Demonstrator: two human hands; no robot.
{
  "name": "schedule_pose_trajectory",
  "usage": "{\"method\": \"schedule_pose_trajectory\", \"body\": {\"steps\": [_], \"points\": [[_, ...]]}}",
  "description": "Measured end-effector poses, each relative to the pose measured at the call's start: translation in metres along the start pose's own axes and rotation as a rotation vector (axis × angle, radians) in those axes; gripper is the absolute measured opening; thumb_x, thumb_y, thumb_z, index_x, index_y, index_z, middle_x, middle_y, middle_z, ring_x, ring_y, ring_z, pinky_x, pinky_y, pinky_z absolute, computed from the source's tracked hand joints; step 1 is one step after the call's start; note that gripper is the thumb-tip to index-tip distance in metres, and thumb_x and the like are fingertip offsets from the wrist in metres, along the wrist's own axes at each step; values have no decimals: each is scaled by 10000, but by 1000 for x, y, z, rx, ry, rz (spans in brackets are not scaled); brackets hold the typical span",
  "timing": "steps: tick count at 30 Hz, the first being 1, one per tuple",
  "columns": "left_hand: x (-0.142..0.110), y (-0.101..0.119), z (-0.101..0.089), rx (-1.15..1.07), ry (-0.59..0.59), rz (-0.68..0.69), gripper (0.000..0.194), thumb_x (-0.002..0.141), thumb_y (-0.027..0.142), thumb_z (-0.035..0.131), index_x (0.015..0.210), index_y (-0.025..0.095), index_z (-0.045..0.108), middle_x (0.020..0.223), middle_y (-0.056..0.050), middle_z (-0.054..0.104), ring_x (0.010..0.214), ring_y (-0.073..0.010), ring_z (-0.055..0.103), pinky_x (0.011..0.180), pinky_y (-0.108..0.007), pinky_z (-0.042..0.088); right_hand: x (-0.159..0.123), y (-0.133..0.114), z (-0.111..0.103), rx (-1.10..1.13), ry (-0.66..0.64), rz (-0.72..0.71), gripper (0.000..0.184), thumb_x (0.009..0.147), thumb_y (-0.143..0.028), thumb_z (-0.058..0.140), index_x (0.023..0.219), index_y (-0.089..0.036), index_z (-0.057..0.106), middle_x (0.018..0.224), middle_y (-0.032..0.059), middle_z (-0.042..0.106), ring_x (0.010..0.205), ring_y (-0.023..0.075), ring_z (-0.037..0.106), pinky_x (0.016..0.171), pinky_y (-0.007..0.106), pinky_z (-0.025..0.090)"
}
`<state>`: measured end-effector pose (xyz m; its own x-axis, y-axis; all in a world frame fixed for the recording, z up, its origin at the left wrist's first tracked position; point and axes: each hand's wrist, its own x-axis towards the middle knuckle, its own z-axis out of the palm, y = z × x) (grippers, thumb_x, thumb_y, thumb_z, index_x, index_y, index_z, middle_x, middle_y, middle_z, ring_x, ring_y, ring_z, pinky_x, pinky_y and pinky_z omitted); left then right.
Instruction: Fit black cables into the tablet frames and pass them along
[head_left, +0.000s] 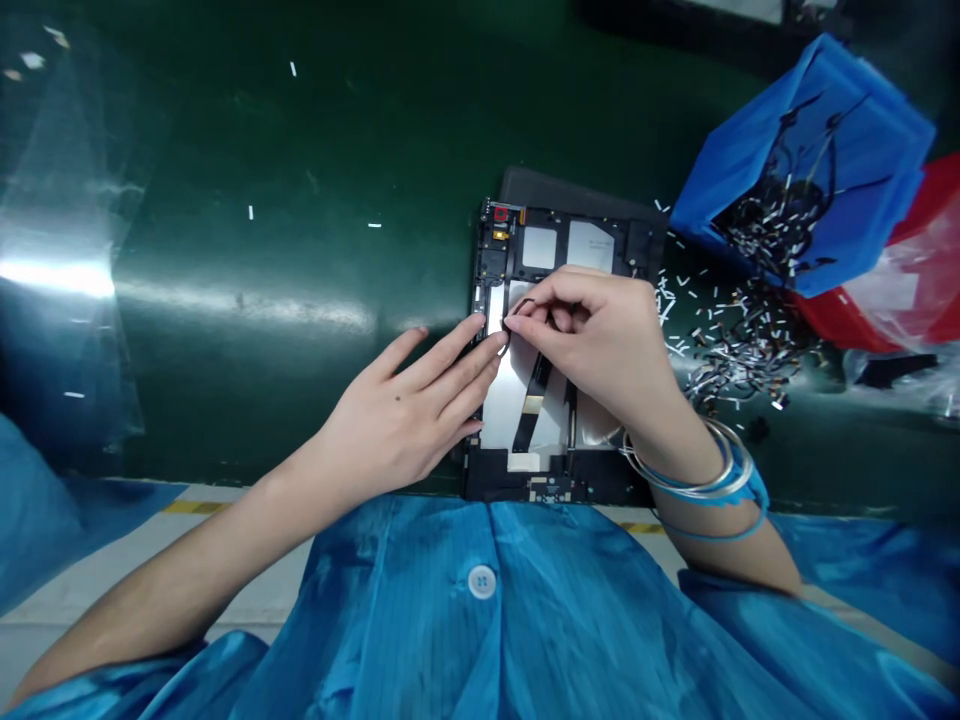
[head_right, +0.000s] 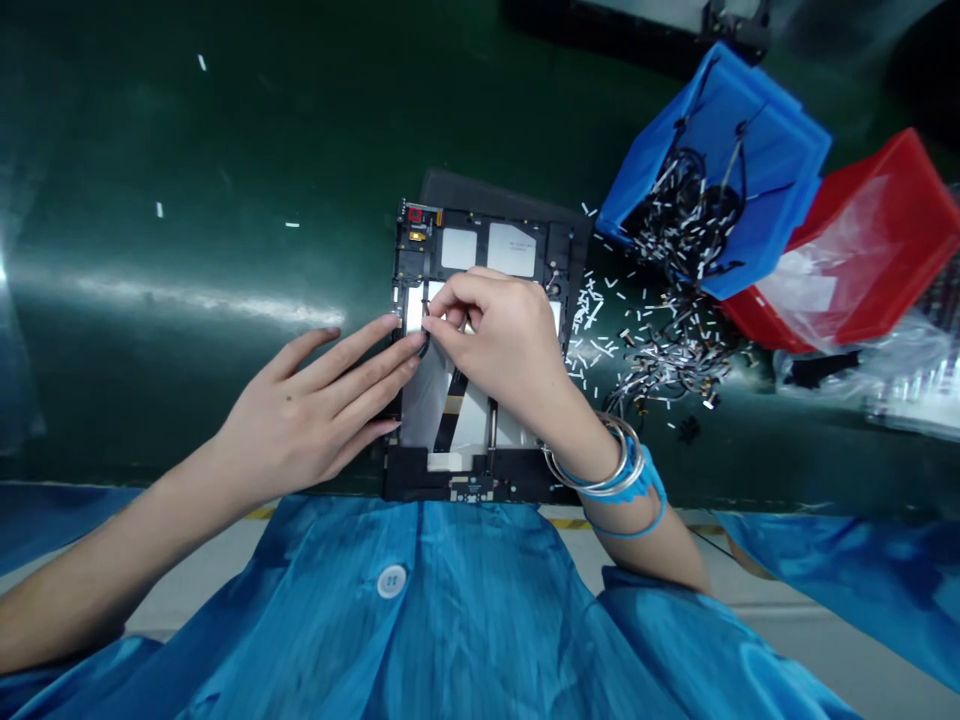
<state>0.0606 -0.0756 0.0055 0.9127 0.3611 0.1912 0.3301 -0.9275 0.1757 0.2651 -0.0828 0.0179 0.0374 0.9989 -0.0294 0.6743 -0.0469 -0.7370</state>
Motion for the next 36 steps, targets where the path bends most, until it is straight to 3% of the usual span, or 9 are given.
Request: {"method": "schedule_pose_trajectory", "body": {"steps": [18,22,25,27,29,31,32,34,36], "points": [[6,-6,-8,103,-62,104,367,980,252,386,1228,93,605,1382,-139,532,1290,-303,488,1008,-449,443,4,-2,1,1,8,40,114,736,-145,708,655,-202,651,612,-32,595,569,100,483,578,279,386],[7,-6,-7,116,-51,117,364,982,245,371,1194,85,620,1366,-144,548,1274,-310,500,1004,-459,442,3,-1,-11,-55,84,62,90,767,-217,703,680,-204,680,607,-20,619,534,106,490,535,279,369],[6,-7,-6,87,-48,109,373,987,257,363,1214,79,599,1373,-146,542,1277,-311,494,1013,-465,423,-16,3,-32,-261,232,31,94,814,-247,649,742,-222,704,697,-2,670,588,134,554,542,284,378],[5,-9,-5,60,-61,108,376,988,258,358,1228,77,586,1381,-148,533,1285,-316,484,1019,-472,407,-36,7,-48,-532,324,12,140,851,-253,587,837,-229,724,762,14,698,605,153,574,534,289,371],[5,-9,-3,41,-56,114,375,986,254,360,1230,73,581,1382,-150,531,1284,-324,481,1017,-477,399,-54,11,-58,-887,394,5,196,861,-305,586,807,-184,730,650,46,669,544,173,539,472,294,291],[4,-10,-2,31,-38,111,371,983,251,374,1230,66,580,1377,-152,535,1273,-327,491,1004,-475,405,-63,12,-58,-1028,404,-83,231,861,-337,601,778,-158,721,606,64,653,547,184,527,440,295,277],[4,-10,-2,29,-26,111,371,980,254,382,1227,60,580,1372,-156,540,1263,-331,498,991,-476,413,-64,11,-54,-1031,396,-169,198,862,-313,604,839,-153,720,677,79,685,606,197,553,455,296,324],[4,-9,-1,24,-22,102,374,977,257,392,1226,53,582,1367,-161,542,1254,-336,504,968,-479,427,-60,8,-41,-957,326,-370,224,868,-217,586,1068,-172,676,987,104,721,841,227,604,605,313,455],[4,-9,-1,19,-40,89,380,977,256,386,1240,59,575,1379,-162,531,1266,-336,491,963,-485,428,-52,6,-25,-887,177,-509,339,886,-177,545,1220,-219,590,1259,98,634,1101,254,555,786,365,481]]}}
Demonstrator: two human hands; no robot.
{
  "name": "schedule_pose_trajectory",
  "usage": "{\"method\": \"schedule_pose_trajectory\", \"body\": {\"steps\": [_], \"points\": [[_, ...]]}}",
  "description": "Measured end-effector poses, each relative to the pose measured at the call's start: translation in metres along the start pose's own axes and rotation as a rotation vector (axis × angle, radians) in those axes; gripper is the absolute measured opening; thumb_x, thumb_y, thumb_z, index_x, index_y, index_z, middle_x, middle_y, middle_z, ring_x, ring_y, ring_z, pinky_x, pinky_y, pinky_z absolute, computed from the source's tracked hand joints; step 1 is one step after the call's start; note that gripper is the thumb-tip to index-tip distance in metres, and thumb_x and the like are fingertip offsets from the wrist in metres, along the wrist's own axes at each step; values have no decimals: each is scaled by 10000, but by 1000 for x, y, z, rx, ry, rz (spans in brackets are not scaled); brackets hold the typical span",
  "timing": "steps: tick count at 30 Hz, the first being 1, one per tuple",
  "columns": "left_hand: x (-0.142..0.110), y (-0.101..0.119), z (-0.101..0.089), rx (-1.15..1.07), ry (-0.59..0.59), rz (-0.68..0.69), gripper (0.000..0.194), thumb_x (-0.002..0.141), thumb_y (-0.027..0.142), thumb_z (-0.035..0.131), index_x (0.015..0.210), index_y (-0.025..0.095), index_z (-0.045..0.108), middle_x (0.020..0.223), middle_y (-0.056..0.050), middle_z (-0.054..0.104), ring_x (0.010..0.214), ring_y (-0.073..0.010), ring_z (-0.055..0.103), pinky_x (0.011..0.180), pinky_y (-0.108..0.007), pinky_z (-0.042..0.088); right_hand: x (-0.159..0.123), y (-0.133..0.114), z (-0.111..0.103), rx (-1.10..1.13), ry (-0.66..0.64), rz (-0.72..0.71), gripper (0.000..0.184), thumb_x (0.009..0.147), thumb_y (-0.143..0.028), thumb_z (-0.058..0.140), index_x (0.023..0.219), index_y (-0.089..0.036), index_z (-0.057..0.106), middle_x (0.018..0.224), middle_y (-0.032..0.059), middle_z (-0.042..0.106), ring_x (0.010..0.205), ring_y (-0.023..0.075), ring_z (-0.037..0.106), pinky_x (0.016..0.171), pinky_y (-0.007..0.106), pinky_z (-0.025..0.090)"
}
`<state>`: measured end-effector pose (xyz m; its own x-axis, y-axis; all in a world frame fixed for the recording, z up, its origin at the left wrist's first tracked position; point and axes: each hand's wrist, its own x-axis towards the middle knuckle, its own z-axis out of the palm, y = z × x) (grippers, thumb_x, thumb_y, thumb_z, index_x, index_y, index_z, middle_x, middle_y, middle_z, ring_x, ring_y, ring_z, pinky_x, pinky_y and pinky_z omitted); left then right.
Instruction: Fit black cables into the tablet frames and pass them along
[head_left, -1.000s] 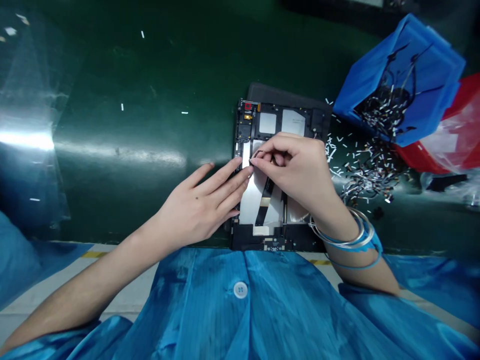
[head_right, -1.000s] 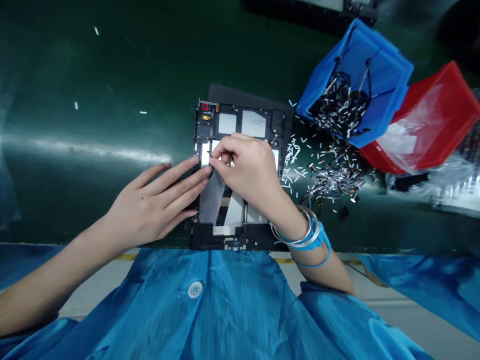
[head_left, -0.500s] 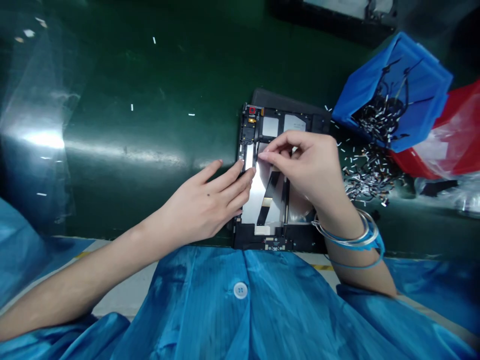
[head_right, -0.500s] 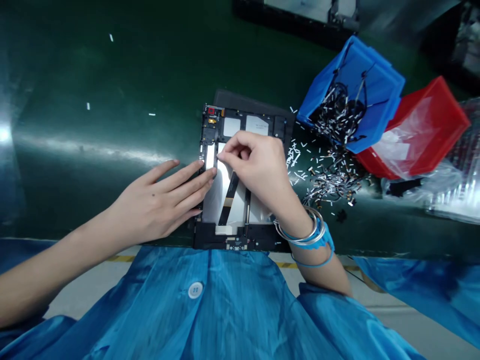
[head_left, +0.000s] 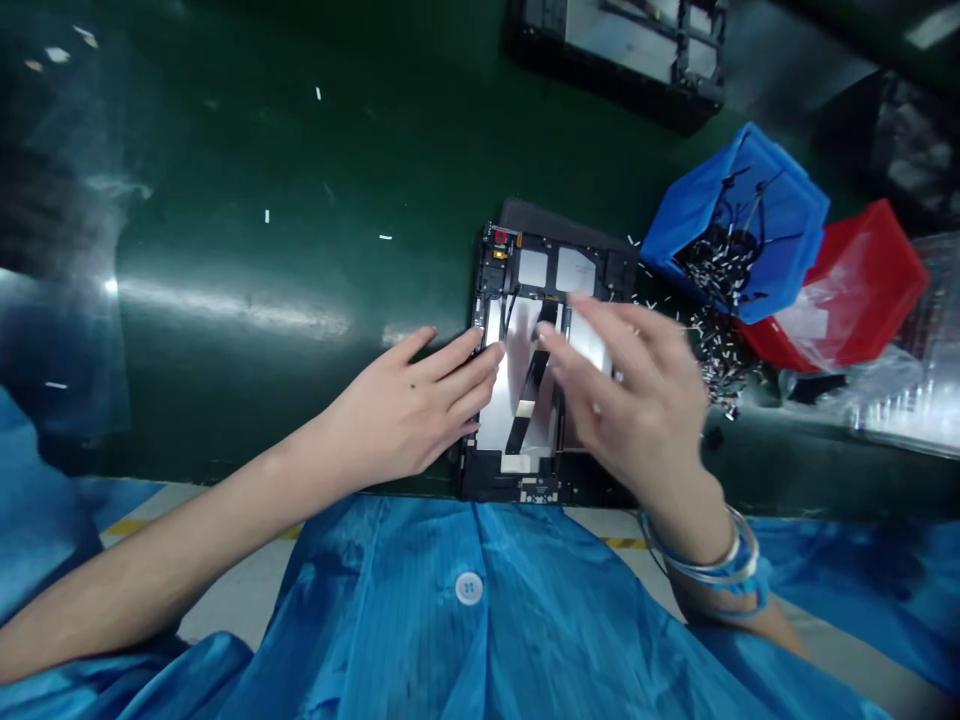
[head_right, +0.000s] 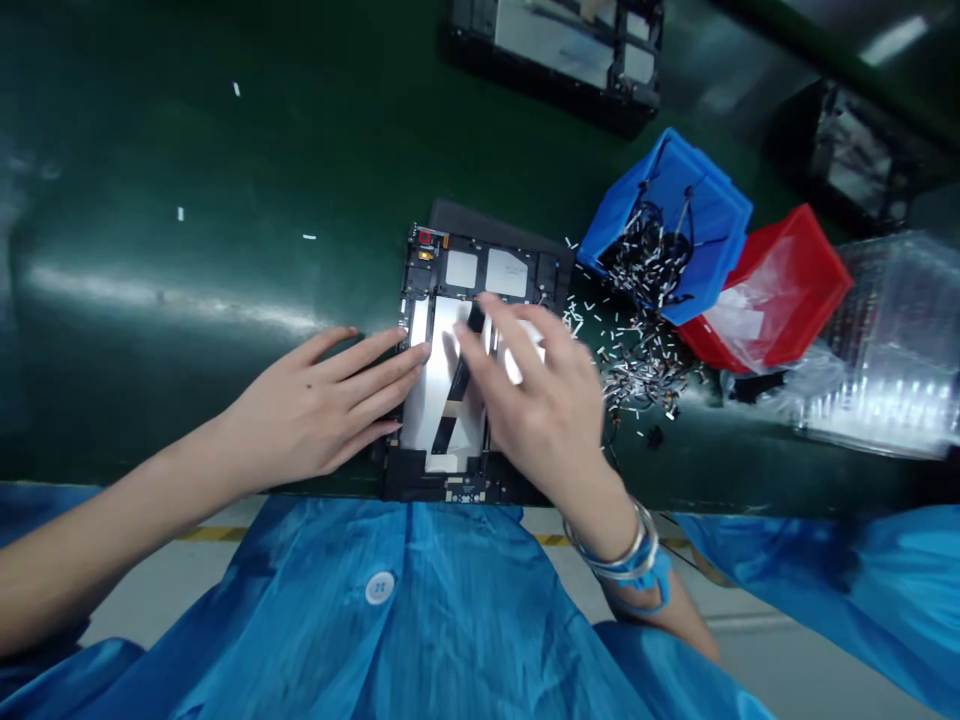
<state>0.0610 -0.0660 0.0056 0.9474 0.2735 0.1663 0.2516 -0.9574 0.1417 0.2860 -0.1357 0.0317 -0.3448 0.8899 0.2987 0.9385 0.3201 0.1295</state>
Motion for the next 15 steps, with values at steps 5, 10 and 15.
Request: {"method": "schedule_pose_trajectory", "body": {"steps": [5,10,15], "points": [[-1,2,-1,-7,-26,-19,403,979,249,354,1281,64,546,1410,-156,500,1298,-321,459,983,-480,414,11,-11,24,39,-109,-75,330,934,-242,474,1252,-208,558,1397,124,530,1259,292,468,851,408,458],[1,2,-1,-25,-25,-49,401,985,252,346,1282,73,547,1395,-147,519,1295,-320,465,981,-469,411,22,-8,30,55,-92,18,336,936,-230,448,1243,-193,578,1390,136,537,1252,298,476,872,421,444],[-10,13,-1,-206,90,-194,448,960,249,432,1393,136,438,1482,-126,418,1383,-305,353,1039,-450,373,1,-1,1,117,57,220,342,918,-246,494,1238,-190,600,1182,113,672,1024,244,604,803,368,479]]}}
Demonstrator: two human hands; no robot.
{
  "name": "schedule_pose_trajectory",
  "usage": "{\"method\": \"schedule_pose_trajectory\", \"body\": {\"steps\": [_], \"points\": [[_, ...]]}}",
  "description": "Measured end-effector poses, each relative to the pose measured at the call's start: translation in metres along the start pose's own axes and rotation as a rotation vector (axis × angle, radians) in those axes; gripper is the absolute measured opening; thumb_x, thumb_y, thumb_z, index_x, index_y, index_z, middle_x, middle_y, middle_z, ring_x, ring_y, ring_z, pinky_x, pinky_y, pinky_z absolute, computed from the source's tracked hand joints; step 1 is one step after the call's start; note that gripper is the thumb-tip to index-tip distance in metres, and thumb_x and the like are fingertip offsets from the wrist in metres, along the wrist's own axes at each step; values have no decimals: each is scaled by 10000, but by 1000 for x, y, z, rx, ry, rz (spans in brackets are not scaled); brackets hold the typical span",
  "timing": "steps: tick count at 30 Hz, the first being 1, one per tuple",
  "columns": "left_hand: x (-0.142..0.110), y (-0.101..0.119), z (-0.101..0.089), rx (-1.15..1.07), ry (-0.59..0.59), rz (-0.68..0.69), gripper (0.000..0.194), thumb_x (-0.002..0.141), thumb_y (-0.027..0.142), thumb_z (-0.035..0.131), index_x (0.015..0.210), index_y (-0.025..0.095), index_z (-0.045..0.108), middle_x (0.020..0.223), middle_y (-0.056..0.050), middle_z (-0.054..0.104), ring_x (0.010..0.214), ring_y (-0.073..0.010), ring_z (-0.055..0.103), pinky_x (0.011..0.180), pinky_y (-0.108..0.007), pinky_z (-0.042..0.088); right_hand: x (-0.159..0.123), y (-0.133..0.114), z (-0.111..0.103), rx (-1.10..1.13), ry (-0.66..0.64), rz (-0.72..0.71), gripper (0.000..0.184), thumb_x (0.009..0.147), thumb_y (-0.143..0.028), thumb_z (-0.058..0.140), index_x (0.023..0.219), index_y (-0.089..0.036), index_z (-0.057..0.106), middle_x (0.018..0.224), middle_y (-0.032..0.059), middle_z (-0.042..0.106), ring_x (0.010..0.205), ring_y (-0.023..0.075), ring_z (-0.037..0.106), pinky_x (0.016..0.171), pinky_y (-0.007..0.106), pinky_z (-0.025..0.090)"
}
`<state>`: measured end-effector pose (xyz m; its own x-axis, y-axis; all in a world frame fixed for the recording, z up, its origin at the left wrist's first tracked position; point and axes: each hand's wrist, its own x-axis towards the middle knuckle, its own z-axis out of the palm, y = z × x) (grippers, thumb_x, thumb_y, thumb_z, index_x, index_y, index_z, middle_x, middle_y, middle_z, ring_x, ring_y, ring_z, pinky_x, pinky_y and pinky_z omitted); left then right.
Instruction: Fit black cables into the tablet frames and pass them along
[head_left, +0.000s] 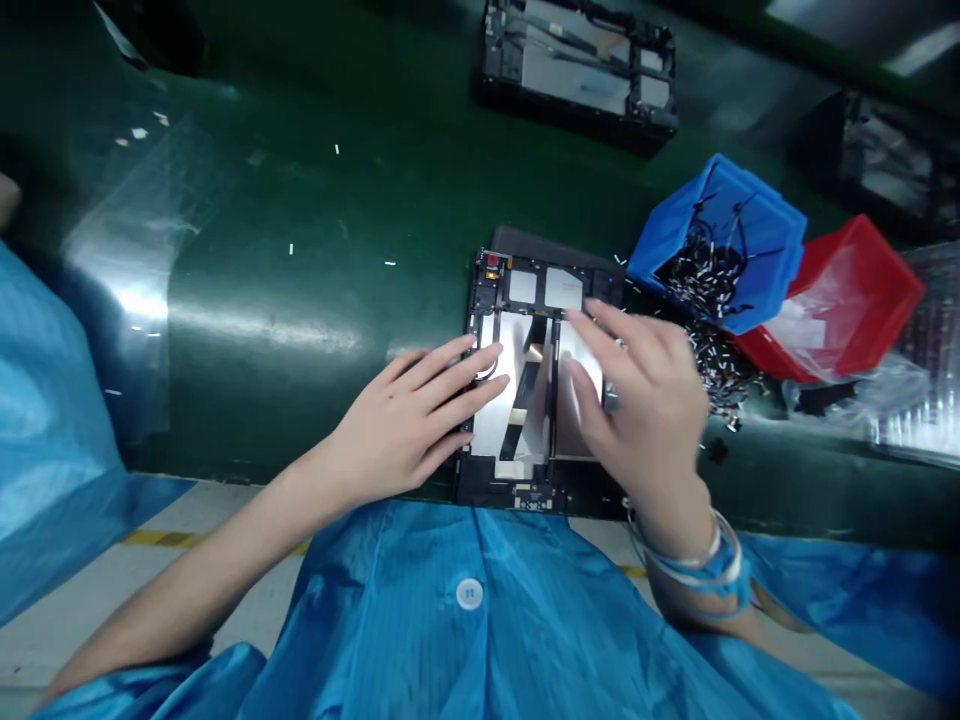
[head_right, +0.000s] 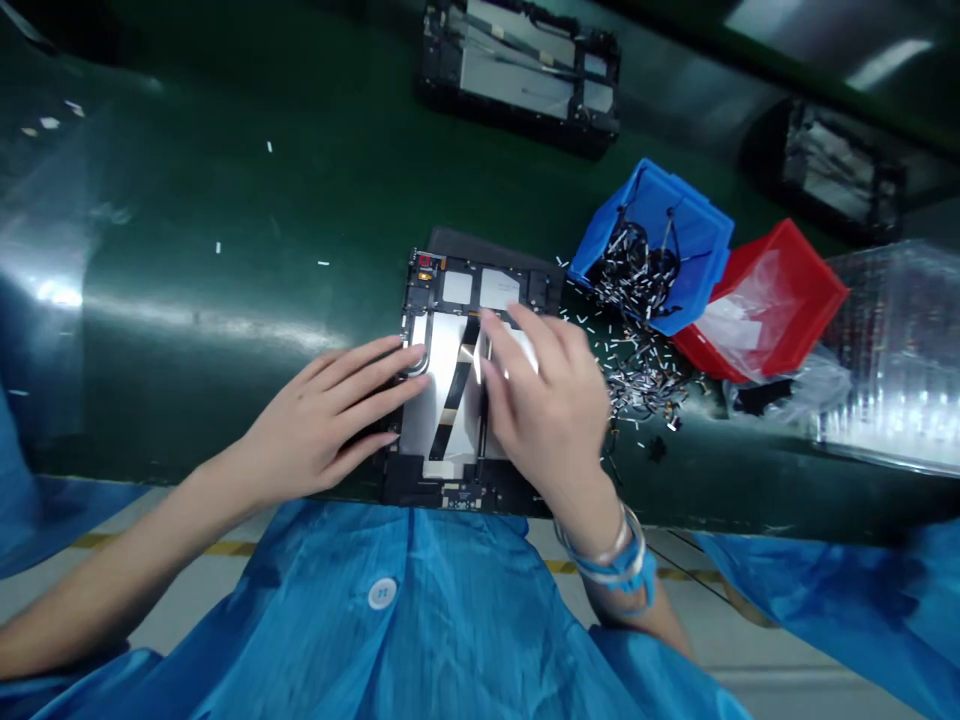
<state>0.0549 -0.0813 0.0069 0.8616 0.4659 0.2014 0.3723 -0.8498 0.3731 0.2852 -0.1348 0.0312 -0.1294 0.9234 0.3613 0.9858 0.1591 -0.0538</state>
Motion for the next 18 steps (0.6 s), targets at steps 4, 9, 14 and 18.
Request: {"method": "schedule_pose_trajectory", "body": {"steps": [4,9,14,18], "points": [[-22,23,10,-78,200,-378,544,937,283,486,1447,160,341,1504,-165,364,1396,-318,325,1076,-480,326,-44,7,-16,-89,-36,363,368,923,-354,507,1209,-163,637,684,40,687,590,166,590,536,278,399],[-32,56,29,-259,198,-475,614,922,336,527,1478,245,286,1518,-129,347,1416,-322,277,1097,-549,296,-65,4,-8,70,-286,521,627,894,-610,405,1180,-114,660,498,-3,555,472,154,529,471,262,325],[-28,64,22,-880,337,-703,556,910,319,569,1432,342,379,1440,-46,473,1315,-291,452,1078,-502,399,-46,3,-16,486,-298,651,604,859,-581,484,1241,-133,617,500,-57,485,445,112,465,480,247,367],[-15,43,-4,-1317,578,-837,555,831,305,669,1356,283,489,1161,-52,668,942,-219,676,844,-359,574,-26,4,-19,857,-184,623,489,900,-448,488,1307,-188,562,550,-68,507,492,100,477,515,236,417]]}}
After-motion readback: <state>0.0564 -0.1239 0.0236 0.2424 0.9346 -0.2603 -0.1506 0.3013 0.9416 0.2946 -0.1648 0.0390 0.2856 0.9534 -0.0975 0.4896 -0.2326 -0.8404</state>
